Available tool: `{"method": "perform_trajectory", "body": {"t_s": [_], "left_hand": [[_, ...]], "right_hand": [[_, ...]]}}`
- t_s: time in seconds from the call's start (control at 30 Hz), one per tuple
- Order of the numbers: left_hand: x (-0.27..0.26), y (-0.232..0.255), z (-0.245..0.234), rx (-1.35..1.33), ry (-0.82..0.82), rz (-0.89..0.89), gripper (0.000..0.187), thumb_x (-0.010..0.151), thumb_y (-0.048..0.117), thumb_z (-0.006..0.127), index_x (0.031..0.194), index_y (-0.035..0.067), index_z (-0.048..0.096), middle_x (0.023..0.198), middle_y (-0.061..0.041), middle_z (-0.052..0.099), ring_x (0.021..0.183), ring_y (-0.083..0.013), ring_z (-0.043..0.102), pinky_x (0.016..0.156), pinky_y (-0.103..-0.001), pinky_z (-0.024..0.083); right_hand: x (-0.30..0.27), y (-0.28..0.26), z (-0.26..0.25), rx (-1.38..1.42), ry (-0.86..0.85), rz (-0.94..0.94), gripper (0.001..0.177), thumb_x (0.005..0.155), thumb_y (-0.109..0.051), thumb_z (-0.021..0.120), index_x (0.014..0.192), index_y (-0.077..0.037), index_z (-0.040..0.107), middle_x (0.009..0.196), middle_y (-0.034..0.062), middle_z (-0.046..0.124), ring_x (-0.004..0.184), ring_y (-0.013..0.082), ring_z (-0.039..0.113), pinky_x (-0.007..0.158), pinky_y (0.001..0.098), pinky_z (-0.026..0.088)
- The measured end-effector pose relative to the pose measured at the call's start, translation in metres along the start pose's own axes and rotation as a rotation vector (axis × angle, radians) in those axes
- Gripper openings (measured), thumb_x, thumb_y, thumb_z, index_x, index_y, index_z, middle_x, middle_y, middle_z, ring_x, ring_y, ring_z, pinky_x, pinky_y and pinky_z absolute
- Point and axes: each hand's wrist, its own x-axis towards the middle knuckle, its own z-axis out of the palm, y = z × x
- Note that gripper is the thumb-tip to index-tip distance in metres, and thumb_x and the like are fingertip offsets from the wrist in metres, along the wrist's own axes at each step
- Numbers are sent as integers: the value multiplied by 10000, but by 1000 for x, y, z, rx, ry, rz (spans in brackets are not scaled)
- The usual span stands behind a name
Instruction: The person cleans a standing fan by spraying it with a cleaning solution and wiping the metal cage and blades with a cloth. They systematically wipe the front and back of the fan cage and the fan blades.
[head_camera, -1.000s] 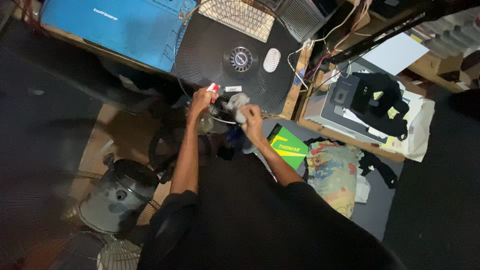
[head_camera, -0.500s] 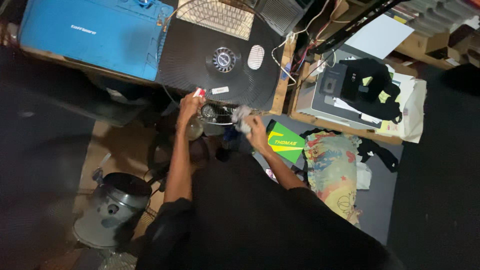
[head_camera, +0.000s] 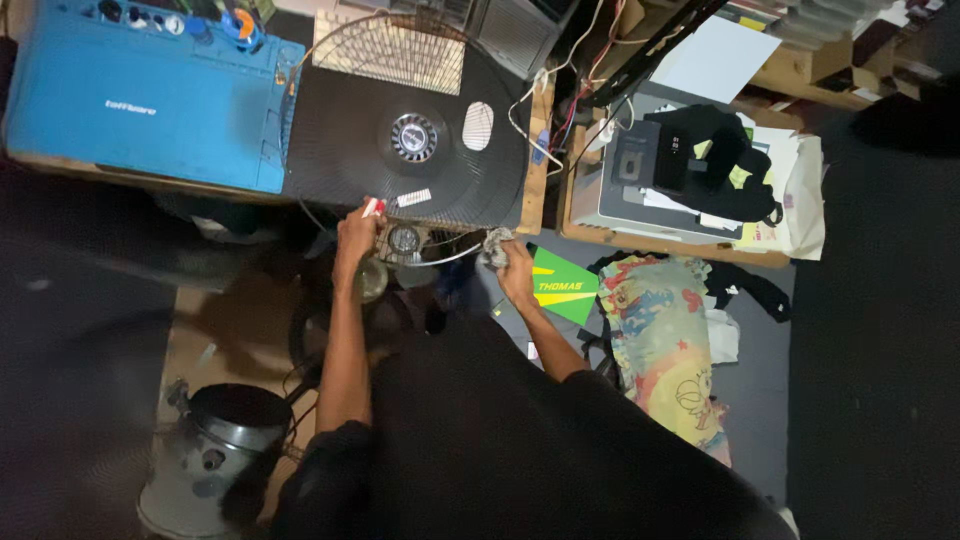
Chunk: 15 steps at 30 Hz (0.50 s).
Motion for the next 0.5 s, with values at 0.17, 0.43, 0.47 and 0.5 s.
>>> {"method": "perform_trajectory", "body": {"t_s": [0.17, 0.43, 0.47, 0.5], "left_hand": [[-20, 40, -8, -170, 168, 120, 345, 905, 253, 578, 1158, 71, 724, 871, -178, 722, 782, -340, 698, 693, -456, 523], [-5, 93, -1, -551, 15, 241, 410, 864, 188, 549, 1228, 62, 690, 957, -90, 769, 826, -163, 737, 699, -328, 582], [-2, 95, -1, -615, -3, 171, 436, 844, 182, 550, 1242, 65, 687, 957, -81, 771, 825, -156, 736, 672, -329, 585], [1, 99, -2, -680, -20, 101, 464, 824, 176, 552, 1256, 69, 684, 956, -71, 774, 824, -150, 734, 645, -330, 589]], "right_hand": [[46, -3, -15, 19, 209, -141, 510, 695, 78, 594, 1203, 62, 640, 1197, 259, 632, 1114, 462, 618, 987, 459, 497], [93, 6, -5, -38, 165, -255, 534, 647, 100, 580, 1166, 31, 684, 1194, 221, 665, 1104, 448, 630, 969, 467, 500], [86, 10, -4, -9, 187, -241, 532, 652, 91, 574, 1170, 29, 678, 1196, 224, 665, 1112, 445, 637, 978, 465, 508], [81, 13, -4, 20, 209, -229, 529, 658, 82, 569, 1174, 27, 673, 1198, 226, 666, 1121, 441, 645, 986, 462, 516]]}}
